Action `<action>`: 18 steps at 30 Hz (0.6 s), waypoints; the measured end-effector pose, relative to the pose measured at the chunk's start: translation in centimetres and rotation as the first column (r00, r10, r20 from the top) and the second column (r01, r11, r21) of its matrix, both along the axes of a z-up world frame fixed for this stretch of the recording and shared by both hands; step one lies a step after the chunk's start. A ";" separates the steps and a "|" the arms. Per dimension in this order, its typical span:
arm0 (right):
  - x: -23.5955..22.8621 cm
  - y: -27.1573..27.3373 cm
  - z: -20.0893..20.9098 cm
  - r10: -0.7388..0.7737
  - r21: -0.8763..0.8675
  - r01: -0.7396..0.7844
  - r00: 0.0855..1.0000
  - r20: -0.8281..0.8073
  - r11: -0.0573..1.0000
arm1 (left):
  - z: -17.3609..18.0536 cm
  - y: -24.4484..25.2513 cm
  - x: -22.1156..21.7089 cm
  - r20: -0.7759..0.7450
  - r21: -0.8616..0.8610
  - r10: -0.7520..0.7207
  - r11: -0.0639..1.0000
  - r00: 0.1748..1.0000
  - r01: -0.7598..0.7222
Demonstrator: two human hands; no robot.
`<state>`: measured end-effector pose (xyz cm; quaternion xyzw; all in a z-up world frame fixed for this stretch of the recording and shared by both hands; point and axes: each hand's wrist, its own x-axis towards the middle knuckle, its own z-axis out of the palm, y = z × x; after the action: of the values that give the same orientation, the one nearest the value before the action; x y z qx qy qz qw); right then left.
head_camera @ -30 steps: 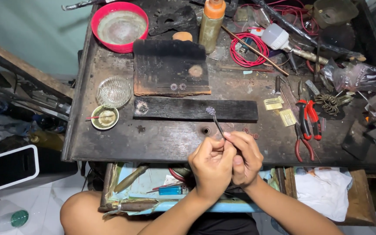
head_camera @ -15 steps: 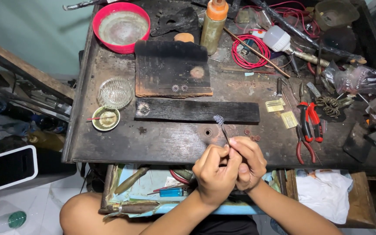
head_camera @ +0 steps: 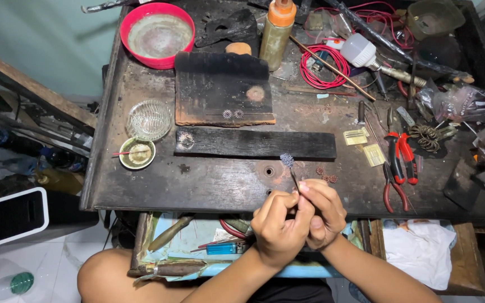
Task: Soldering small metal jewelry components using a blowtorch and tweezers on a dedicated soldering block at a workbench.
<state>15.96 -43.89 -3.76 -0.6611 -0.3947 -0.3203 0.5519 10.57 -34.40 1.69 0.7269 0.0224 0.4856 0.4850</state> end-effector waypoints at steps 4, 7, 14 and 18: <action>-0.1 -0.2 0.0 -0.010 -0.014 0.011 1.000 0.012 1.000 | -0.1 -0.3 -0.4 -0.033 -0.092 -0.036 0.995 0.999 0.033; -0.4 -0.3 0.4 -0.027 -0.020 0.027 1.000 -0.010 0.999 | 0.2 -0.7 -0.7 -0.053 -0.228 -0.101 0.970 0.993 0.087; -0.5 -0.5 1.0 -0.040 -0.062 0.040 0.999 -0.012 0.997 | 0.6 -1.3 -1.2 -0.089 -0.557 -0.266 0.812 0.960 0.173; -0.6 -0.5 1.3 -0.057 -0.074 0.057 0.998 -0.002 0.996 | 0.3 -1.5 -1.2 -0.057 -0.655 -0.325 0.725 0.944 0.210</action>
<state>15.37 -44.36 -2.47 -0.6928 -0.3861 -0.3194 0.5185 9.38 -35.94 2.01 0.5512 0.1219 0.3100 0.7650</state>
